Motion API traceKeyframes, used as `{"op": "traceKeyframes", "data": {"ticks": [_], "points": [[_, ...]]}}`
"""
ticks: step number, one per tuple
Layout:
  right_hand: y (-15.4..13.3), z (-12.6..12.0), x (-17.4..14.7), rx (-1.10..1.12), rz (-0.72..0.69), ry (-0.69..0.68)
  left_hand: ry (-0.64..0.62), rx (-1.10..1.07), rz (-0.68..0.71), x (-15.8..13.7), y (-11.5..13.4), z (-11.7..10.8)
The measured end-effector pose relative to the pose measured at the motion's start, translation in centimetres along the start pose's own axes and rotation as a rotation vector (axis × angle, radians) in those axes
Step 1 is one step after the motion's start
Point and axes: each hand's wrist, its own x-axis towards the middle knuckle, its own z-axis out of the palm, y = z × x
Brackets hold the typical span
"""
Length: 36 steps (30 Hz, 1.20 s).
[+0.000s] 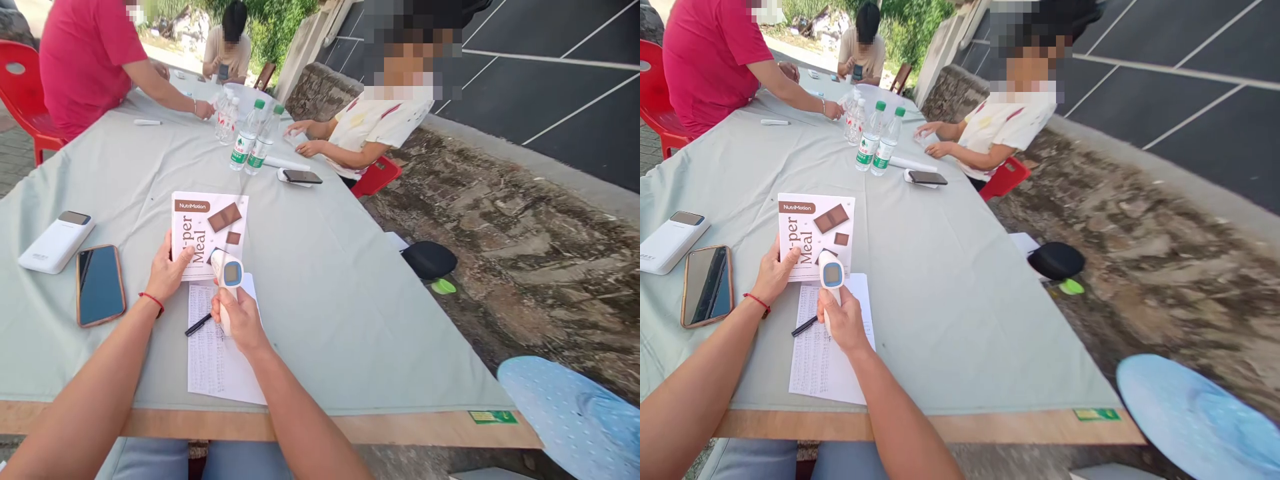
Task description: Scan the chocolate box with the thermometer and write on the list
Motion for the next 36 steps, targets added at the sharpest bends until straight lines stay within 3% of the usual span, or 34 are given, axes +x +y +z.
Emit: {"op": "traceKeyframes", "data": {"ticks": [11, 22, 29, 32, 36], "points": [[0.0, -0.1, 0.0, -0.028, -0.003, -0.016, 0.001, -0.006, 0.025, -0.1, -0.3, 0.2], [-1.2, -0.7, -0.2, -0.047, -0.063, -0.057, 0.044, 0.105, -0.079, -0.6, 0.2, -0.5], [-3.6, -2.0, -0.7, -0.123, -0.335, 0.326, 0.374, 0.279, 0.018, -0.3, -0.9, -1.2], [-4.5, -2.8, -0.6, -0.130, -0.394, 0.410, 0.510, 0.327, 0.024, 0.4, -1.7, -2.2], [-5.4, -3.2, -0.7, -0.158, -0.426, 0.506, 0.521, 0.418, -0.037, 1.0, -2.4, -2.9]]}}
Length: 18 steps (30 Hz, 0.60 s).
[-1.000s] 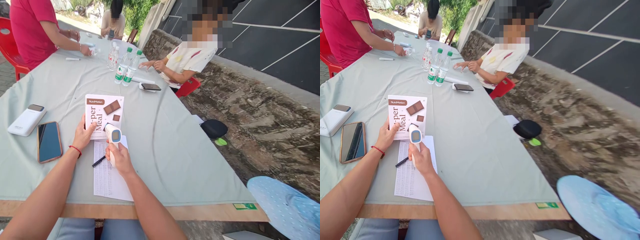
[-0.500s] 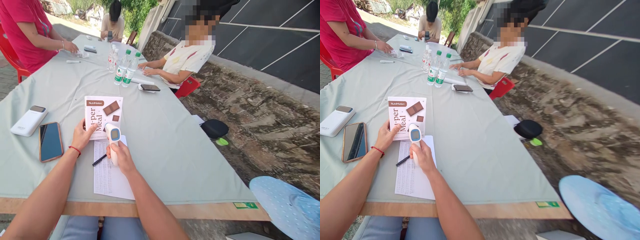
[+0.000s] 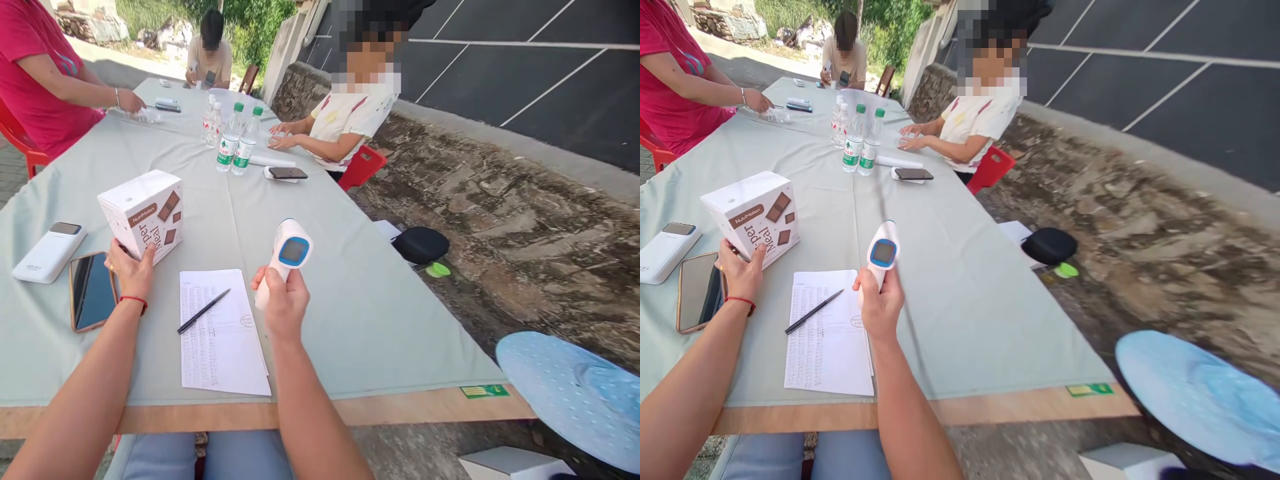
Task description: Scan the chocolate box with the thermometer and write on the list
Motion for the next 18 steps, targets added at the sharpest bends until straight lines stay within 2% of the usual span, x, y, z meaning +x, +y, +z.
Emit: {"op": "traceKeyframes", "data": {"ticks": [2, 4, 7, 9, 11, 13, 16, 18], "points": [[-0.3, -0.1, 0.1, -0.017, -0.008, 0.042, 0.020, 0.030, 0.023, 0.0, 0.1, 0.0], [-0.5, -0.2, 0.2, -0.030, -0.008, 0.060, 0.094, 0.040, 0.100, -0.3, 0.5, -0.1], [-0.1, -0.8, 0.8, -0.101, -0.005, 0.067, 0.194, 0.050, 0.318, -1.2, 1.6, -0.6], [0.7, -1.5, 1.5, -0.214, 0.007, 0.064, 0.193, 0.024, 0.470, -2.1, 2.3, -0.9], [2.0, -2.4, 2.4, -0.413, 0.045, 0.037, 0.101, -0.023, 0.565, -2.8, 2.8, -0.9], [3.4, -3.4, 3.3, -0.718, 0.126, -0.035, -0.091, -0.033, 0.604, -3.4, 2.9, -0.6], [5.4, -4.7, 4.1, -1.070, 0.257, -0.145, -0.403, -0.030, 0.560, -3.7, 2.5, 0.3], [6.4, -5.4, 4.3, -1.186, 0.297, -0.192, -0.525, -0.019, 0.502, -3.7, 2.1, 0.9]]}}
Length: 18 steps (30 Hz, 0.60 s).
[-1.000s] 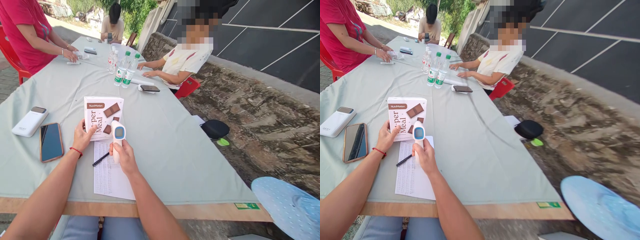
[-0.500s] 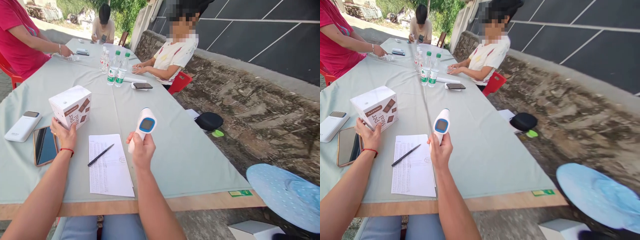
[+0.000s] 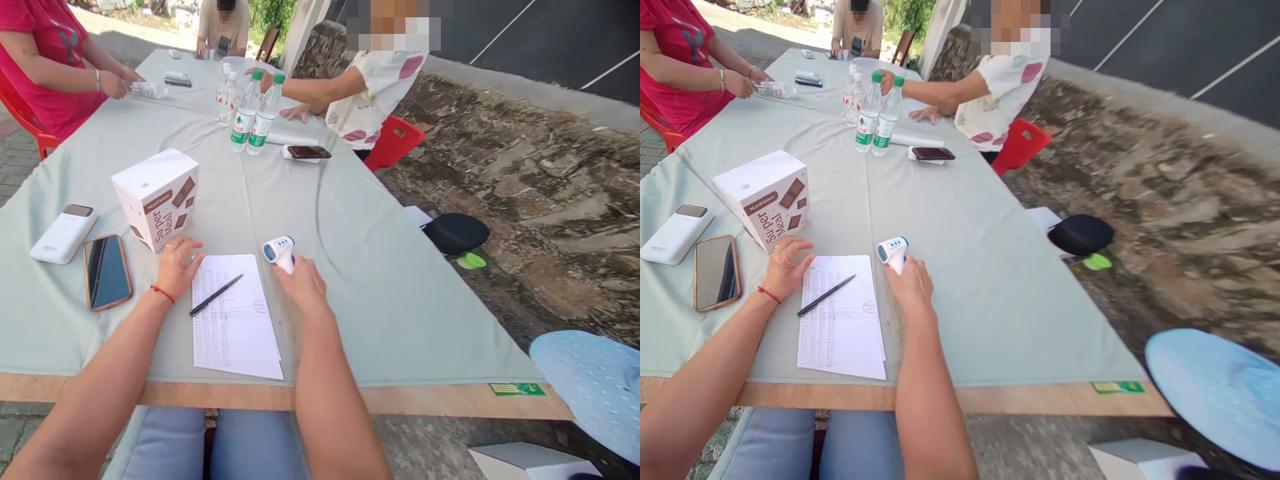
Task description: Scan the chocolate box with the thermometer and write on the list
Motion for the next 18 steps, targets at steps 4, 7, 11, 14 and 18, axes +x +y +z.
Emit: {"op": "traceKeyframes", "data": {"ticks": [4, 7, 11, 14, 18], "points": [[0.6, 0.5, 0.0, -0.067, -0.081, 0.119, -0.139, -0.022, -0.084, 0.2, -0.3, 0.5], [-0.4, 1.0, -1.0, 0.066, -0.417, 0.239, -0.184, -0.021, -0.098, 0.2, 0.0, 0.6], [-2.6, 1.9, -2.8, 0.135, -0.875, -0.082, -0.251, 0.003, -0.080, 0.2, 0.2, 0.8], [-3.0, 1.4, -3.3, 0.045, -0.921, -0.199, -0.281, 0.020, -0.077, 0.2, 0.1, 1.0], [-1.7, -0.4, -3.0, 0.115, -0.808, -0.224, -0.287, 0.023, -0.111, 0.1, 0.0, 1.3]]}}
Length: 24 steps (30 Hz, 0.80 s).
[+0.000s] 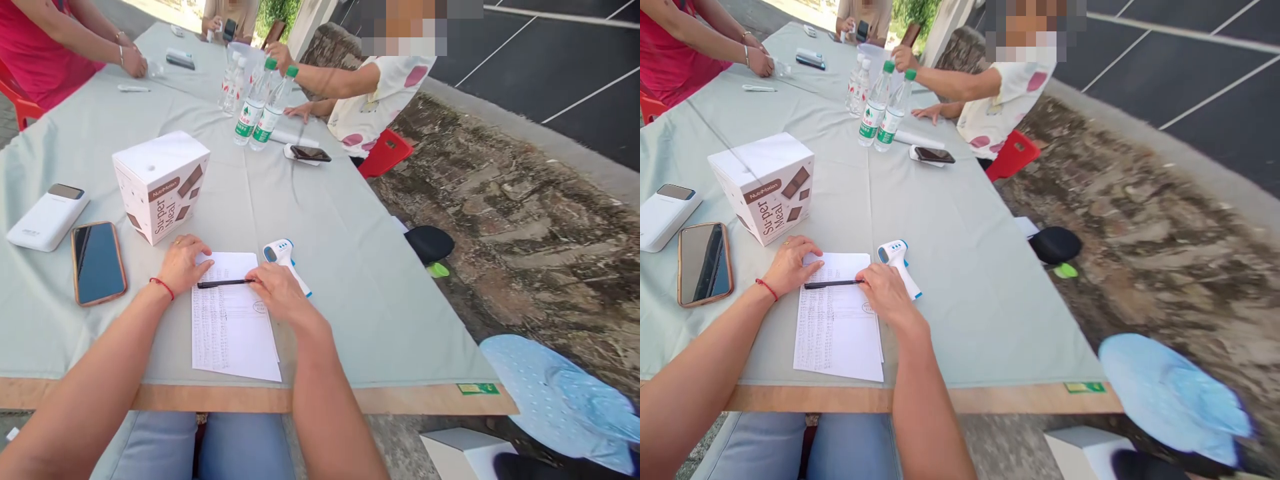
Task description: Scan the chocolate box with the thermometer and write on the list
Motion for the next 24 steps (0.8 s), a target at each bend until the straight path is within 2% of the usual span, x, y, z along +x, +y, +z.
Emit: {"op": "traceKeyframes", "data": {"ticks": [3, 6, 9, 12, 15, 19, 24], "points": [[0.0, -0.2, -0.5, 0.262, 0.161, 0.252, -0.022, 0.012, 0.006, -0.1, 0.3, 0.1], [-1.3, 1.4, 0.0, 0.659, 0.265, 0.481, -0.061, 0.042, 0.034, -0.3, 0.6, 0.0], [-2.6, 3.6, 0.8, 0.850, 0.370, 0.481, -0.080, 0.071, 0.035, -0.4, 0.9, -0.1], [-2.8, 5.0, 1.1, 0.836, 0.447, 0.441, -0.100, 0.107, 0.035, -0.4, 1.2, -0.2], [-2.5, 5.6, 1.0, 0.769, 0.465, 0.456, -0.131, 0.140, 0.021, -0.4, 1.6, -0.4], [-2.5, 6.1, 0.9, 0.637, 0.424, 0.495, -0.140, 0.164, 0.011, -0.4, 1.7, -0.3], [-2.6, 6.1, 0.9, 0.580, 0.381, 0.456, -0.129, 0.166, 0.027, -0.4, 1.6, -0.1]]}}
